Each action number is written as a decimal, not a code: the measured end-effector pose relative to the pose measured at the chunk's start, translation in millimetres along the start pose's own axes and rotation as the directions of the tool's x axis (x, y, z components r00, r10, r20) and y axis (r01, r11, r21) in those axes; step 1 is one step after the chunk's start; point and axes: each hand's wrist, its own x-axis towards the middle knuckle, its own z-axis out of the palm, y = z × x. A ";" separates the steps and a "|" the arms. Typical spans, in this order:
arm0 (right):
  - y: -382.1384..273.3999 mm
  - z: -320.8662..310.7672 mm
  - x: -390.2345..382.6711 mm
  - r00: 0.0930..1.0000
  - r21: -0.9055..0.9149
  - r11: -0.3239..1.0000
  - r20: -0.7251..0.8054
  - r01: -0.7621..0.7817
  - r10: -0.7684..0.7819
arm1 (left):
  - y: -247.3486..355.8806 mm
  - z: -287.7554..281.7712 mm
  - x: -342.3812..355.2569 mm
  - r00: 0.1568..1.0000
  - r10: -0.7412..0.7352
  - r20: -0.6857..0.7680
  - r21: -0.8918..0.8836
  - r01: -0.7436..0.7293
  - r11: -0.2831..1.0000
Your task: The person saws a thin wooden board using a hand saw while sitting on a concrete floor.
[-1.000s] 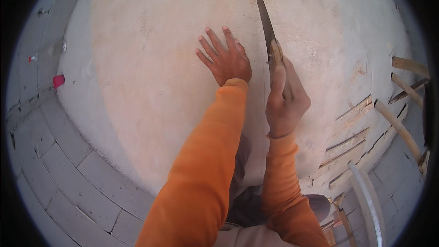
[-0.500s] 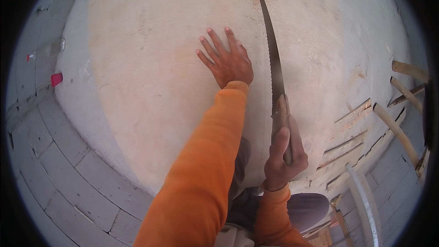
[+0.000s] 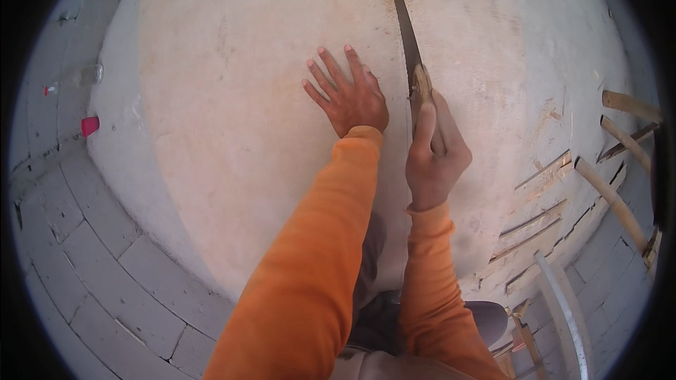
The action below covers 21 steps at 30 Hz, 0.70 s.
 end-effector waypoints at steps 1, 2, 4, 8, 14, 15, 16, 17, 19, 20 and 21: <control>-2.9 12.5 20.7 0.999 0.039 0.999 0.041 -0.013 0.011 | 0.1 -0.3 -0.1 1.000 -0.010 0.025 -0.015 0.011 1.000; -5.7 10.9 19.7 0.999 0.048 0.998 0.040 -0.030 0.029 | 0.2 -0.7 -0.1 1.000 -0.005 -0.003 -0.001 0.005 1.000; -8.7 5.8 19.4 0.994 0.067 0.995 0.078 -0.079 0.074 | 0.4 -0.7 0.4 0.998 -0.025 0.055 0.024 0.023 0.999; 5.1 -33.6 -47.5 0.999 -0.053 0.998 -0.016 0.036 -0.037 | 0.5 0.1 0.9 1.000 -0.007 -0.018 0.032 0.008 0.999; 5.2 15.6 16.8 0.996 -0.042 0.995 -0.003 0.092 -0.092 | 1.0 -1.4 1.9 1.000 -0.012 0.011 0.009 0.012 1.000; 0.8 9.0 16.8 0.999 -0.030 0.998 0.005 0.054 -0.054 | 1.0 -1.5 1.9 1.000 -0.014 0.000 0.021 0.014 1.000; -3.2 0.8 13.7 1.000 -0.024 1.000 0.019 0.019 -0.018 | 0.8 -1.3 1.9 0.996 -0.045 0.079 0.043 0.042 0.998; 2.0 -10.1 -9.5 0.999 0.020 0.999 -0.013 0.048 -0.048 | 0.7 -0.9 1.9 1.000 -0.010 -0.002 0.019 0.010 1.000; -7.3 -35.6 -49.1 0.996 -0.102 0.991 0.025 0.085 -0.083 | 0.4 -0.9 1.1 0.998 -0.030 0.051 0.035 0.028 0.999; -5.5 -31.4 -46.8 0.996 -0.078 0.993 0.019 0.087 -0.086 | 0.3 -1.3 0.5 1.000 -0.020 0.012 0.007 0.019 1.000; -3.9 -28.4 -45.9 0.996 -0.048 0.995 0.007 0.088 -0.088 | 0.3 -1.9 -0.1 1.000 -0.026 0.016 -0.003 0.026 1.000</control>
